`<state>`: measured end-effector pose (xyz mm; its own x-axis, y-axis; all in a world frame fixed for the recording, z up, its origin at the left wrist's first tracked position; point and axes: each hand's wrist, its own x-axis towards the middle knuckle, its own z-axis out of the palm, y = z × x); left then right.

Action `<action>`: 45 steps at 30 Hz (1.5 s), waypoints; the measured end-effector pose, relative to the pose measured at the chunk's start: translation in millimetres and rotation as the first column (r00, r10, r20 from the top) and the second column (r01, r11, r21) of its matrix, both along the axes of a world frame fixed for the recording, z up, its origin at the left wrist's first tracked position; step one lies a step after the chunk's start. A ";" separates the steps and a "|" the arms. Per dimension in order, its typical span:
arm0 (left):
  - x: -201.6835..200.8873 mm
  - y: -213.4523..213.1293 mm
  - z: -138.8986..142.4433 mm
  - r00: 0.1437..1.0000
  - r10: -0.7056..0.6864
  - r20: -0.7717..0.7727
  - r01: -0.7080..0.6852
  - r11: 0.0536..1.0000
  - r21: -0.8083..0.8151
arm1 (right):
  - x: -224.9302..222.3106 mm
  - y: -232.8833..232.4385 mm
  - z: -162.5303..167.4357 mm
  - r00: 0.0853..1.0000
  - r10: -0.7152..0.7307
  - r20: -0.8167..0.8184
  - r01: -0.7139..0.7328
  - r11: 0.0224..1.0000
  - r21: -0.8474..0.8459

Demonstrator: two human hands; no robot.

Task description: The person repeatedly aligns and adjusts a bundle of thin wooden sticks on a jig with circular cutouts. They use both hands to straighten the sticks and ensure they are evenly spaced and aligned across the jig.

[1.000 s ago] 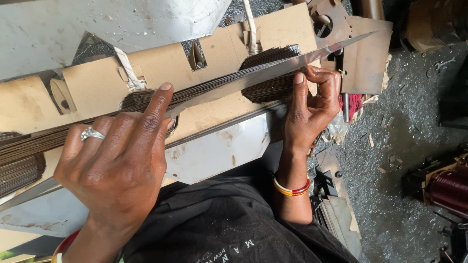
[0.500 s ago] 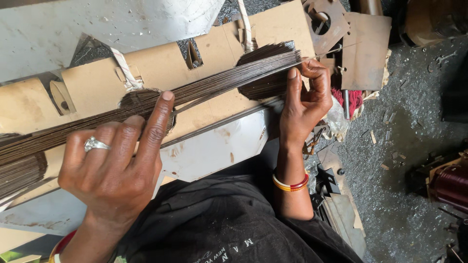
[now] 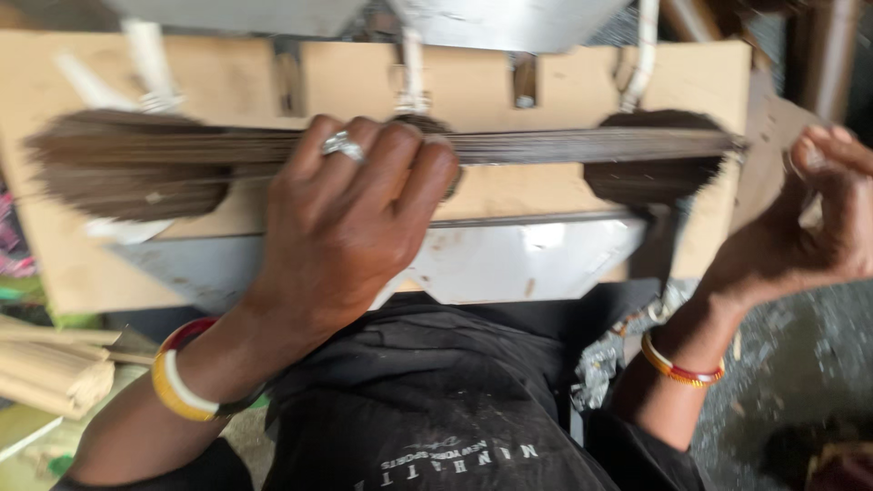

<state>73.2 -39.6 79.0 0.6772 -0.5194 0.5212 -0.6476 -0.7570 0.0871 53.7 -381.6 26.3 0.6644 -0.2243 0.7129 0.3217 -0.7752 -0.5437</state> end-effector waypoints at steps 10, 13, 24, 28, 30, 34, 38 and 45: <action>0.8 26.7 -33.6 0.999 -0.002 0.052 0.006 0.997 -0.083 | -1.1 14.5 -20.5 0.998 -0.050 0.032 0.056 0.970 -0.238; 1.6 27.7 -40.0 0.999 -0.012 0.041 0.015 0.996 -0.093 | -3.7 12.8 -22.7 0.996 -0.083 -0.011 0.081 0.990 -0.118; 1.1 23.5 -50.0 0.998 0.025 0.055 -0.015 0.985 -0.170 | -8.3 1.3 -30.7 0.989 -0.142 -0.048 0.133 0.979 -0.153; -0.3 26.6 -52.5 0.998 -0.006 0.057 0.016 0.983 -0.180 | -9.0 -2.3 -33.4 0.992 -0.124 0.003 0.122 0.967 -0.222; -0.7 26.9 -53.7 0.997 -0.012 0.076 0.025 0.987 -0.160 | -8.9 -3.8 -32.9 0.993 -0.119 -0.013 0.114 0.973 -0.199; -2.6 27.5 -51.8 1.000 -0.011 0.025 0.014 0.992 -0.122 | -8.0 -9.6 -18.9 0.992 -0.114 -0.046 0.094 0.944 -0.317; -3.1 36.8 -37.4 0.999 -0.019 -0.036 0.016 0.998 -0.062 | -7.2 -15.6 21.8 0.972 -0.041 -0.230 -0.108 0.796 -0.596; 23.5 68.2 -16.1 0.999 -0.008 -0.039 0.020 0.946 0.322 | 59.2 33.3 60.0 0.720 0.346 -0.601 -0.694 0.370 -0.618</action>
<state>96.7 28.6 62.9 0.6843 -0.6651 0.2991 -0.6591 -0.7395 -0.1365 113.0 -348.2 86.3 0.6401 0.7618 0.1002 0.7649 -0.6441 0.0104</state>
